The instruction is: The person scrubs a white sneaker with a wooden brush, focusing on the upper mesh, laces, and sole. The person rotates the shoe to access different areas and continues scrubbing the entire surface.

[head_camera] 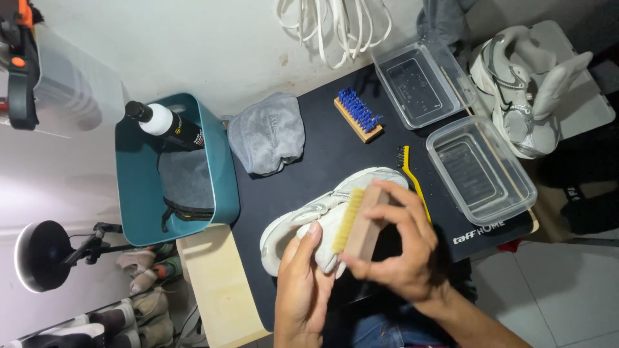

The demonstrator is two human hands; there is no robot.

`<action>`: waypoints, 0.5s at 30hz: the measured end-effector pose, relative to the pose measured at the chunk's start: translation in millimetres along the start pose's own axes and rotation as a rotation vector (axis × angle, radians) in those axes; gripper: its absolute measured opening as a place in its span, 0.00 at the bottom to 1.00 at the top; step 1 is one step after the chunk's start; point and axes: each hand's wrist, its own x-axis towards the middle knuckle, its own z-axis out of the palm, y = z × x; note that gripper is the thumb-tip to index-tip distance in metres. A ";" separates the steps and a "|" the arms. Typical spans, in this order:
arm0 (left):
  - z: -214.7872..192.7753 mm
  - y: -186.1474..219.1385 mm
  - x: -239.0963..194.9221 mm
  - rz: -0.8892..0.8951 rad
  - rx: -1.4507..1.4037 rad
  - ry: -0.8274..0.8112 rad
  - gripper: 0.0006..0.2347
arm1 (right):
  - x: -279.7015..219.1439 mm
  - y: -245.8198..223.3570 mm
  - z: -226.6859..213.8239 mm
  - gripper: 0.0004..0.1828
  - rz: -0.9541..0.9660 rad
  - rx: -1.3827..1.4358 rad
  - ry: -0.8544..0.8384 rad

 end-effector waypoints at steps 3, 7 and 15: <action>1.5 -5.6 3.3 0.050 -0.075 -0.104 0.21 | 10.3 3.3 -0.5 0.30 0.158 -0.135 0.190; 1.1 -23.7 11.8 0.194 -0.211 -0.073 0.21 | -6.9 -5.3 1.4 0.34 0.096 0.067 0.075; -2.9 -26.3 10.3 0.118 -0.389 -0.107 0.24 | 10.1 -13.6 -3.5 0.32 0.122 0.069 0.015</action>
